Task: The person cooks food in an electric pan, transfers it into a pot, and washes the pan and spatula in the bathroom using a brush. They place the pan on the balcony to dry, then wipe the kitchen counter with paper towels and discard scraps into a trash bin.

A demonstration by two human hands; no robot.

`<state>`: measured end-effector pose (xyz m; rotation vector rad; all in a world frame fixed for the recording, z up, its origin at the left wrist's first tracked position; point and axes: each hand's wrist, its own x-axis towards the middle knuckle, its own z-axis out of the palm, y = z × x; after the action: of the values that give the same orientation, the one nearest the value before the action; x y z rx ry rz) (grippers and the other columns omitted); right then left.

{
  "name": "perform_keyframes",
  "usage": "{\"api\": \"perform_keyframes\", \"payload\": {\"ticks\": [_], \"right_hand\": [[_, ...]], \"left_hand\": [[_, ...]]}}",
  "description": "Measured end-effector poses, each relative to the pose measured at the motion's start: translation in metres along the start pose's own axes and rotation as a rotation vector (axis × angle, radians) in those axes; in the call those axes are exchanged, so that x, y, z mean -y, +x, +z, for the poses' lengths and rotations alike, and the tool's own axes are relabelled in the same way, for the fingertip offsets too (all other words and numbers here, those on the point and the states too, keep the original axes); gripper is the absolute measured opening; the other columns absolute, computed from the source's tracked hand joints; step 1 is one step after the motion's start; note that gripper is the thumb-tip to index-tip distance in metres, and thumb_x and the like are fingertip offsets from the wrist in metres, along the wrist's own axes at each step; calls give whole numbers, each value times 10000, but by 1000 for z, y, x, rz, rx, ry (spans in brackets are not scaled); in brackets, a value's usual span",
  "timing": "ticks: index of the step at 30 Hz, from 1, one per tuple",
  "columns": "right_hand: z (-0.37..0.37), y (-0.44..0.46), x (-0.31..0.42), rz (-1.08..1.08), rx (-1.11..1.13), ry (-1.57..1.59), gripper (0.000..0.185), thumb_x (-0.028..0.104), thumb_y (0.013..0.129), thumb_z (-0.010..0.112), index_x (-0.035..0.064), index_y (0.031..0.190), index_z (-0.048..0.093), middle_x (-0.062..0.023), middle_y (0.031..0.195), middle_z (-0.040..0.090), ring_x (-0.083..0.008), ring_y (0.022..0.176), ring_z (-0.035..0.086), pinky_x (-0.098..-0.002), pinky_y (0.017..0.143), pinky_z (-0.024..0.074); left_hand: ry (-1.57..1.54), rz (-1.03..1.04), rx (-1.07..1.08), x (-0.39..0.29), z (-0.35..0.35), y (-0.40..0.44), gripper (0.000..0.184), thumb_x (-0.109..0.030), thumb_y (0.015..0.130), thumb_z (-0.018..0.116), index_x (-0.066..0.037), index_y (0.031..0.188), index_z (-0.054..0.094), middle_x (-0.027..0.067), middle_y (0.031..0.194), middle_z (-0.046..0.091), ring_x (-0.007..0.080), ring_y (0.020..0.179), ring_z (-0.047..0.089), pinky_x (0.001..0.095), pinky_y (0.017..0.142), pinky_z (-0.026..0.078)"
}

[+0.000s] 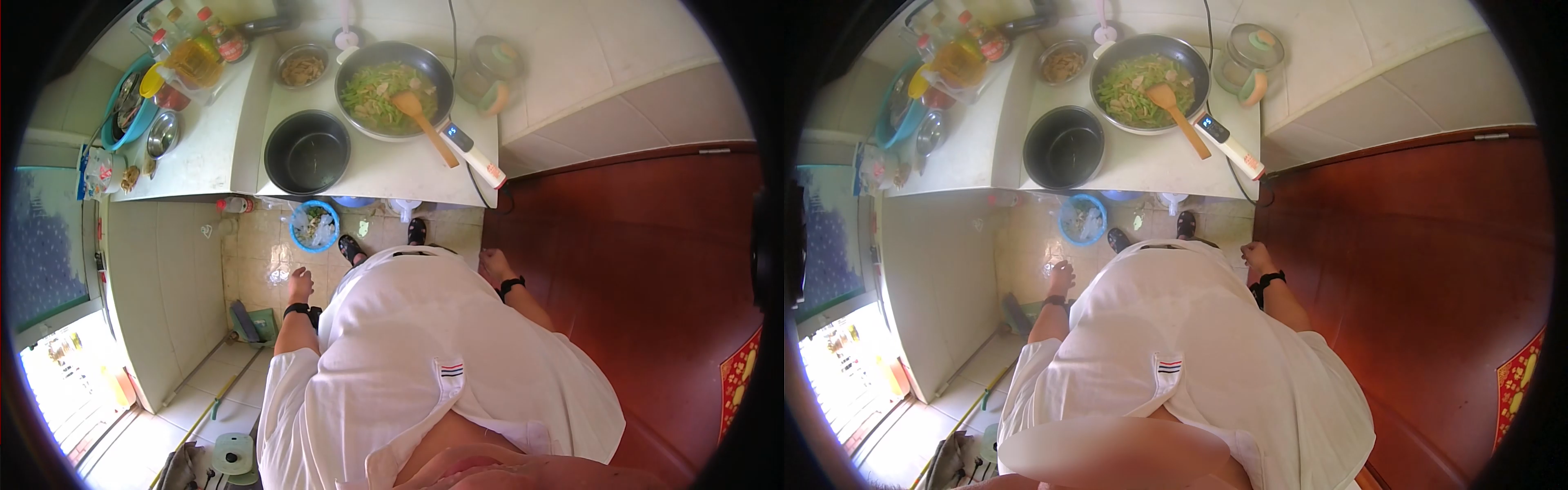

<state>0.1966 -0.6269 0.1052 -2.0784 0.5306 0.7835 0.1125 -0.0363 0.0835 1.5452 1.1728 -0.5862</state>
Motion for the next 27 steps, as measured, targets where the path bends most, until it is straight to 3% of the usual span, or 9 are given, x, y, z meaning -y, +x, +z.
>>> {"api": "perform_keyframes", "payload": {"ticks": [2, 4, 8, 10, 14, 16, 22, 24, 27], "right_hand": [[3, 2, 6, 29, 0, 30, 287, 246, 864, 606, -32, 881, 675, -100, 714, 654, -170, 549, 598, -308, 480, 467], [5, 0, 19, 58, 1, 59, 287, 249, 865, 606, -26, 901, 678, -98, 725, 657, -169, 552, 600, -305, 476, 464], [5, -6, 31, 127, 0, 112, 232, 194, 910, 609, -27, 847, 645, -54, 662, 602, -109, 500, 515, -266, 432, 395], [5, -1, 22, 136, -4, 115, 231, 196, 911, 610, -23, 847, 644, -49, 650, 594, -102, 495, 509, -257, 423, 388], [6, 11, -8, 130, 22, 49, 303, 239, 876, 614, -46, 962, 673, -111, 760, 665, -191, 585, 613, -320, 512, 487], [6, 5, -3, 118, 11, 43, 307, 232, 875, 616, -59, 958, 673, -117, 759, 664, -197, 589, 614, -325, 523, 495], [6, -2, 4, 110, 6, 38, 300, 215, 864, 624, -74, 921, 684, -126, 741, 659, -201, 585, 613, -328, 527, 500], [8, -3, 6, 82, -10, 87, 253, 175, 886, 615, -18, 722, 631, -54, 638, 599, -136, 525, 555, -278, 467, 432], [11, 0, 7, 97, -10, 158, 235, 181, 888, 614, -17, 764, 633, -60, 659, 600, -139, 539, 561, -277, 476, 448]], "left_hand": [[-7, 25, 15, -6, 2, 0, 444, -216, 896, 574, -84, 1316, 511, 43, 928, 599, 166, 717, 587, 346, 591, 497], [-12, 99, -39, -8, 4, 3, 489, -204, 854, 561, -40, 1314, 524, 61, 705, 605, 151, 589, 579, 317, 498, 492], [-28, 93, -47, -10, 5, 8, 489, -193, 849, 563, -38, 1312, 527, 63, 699, 609, 151, 584, 580, 319, 492, 491], [-76, 81, -26, -7, 3, 11, 484, -183, 847, 563, -35, 1306, 533, 68, 702, 613, 154, 587, 584, 322, 490, 491], [-99, 94, 1, 5, -1, 18, 474, -183, 852, 563, -37, 1302, 537, 66, 703, 609, 155, 585, 580, 324, 487, 486], [2, 9, 10, 4, -2, 13, 415, -159, 905, 572, -99, 1310, 505, 26, 918, 618, 164, 669, 580, 327, 560, 479], [-74, -5, 33, 12, -4, 18, 376, -161, 912, 571, -124, 1283, 524, 18, 927, 618, 155, 672, 576, 328, 555, 473], [-45, 5, 22, 10, -3, 17, 375, -164, 913, 572, -120, 1283, 526, 21, 929, 619, 159, 679, 581, 335, 562, 479], [-19, 16, 11, 3, -2, 14, 385, -168, 913, 575, -111, 1290, 525, 27, 931, 620, 168, 691, 589, 343, 572, 487]]}}
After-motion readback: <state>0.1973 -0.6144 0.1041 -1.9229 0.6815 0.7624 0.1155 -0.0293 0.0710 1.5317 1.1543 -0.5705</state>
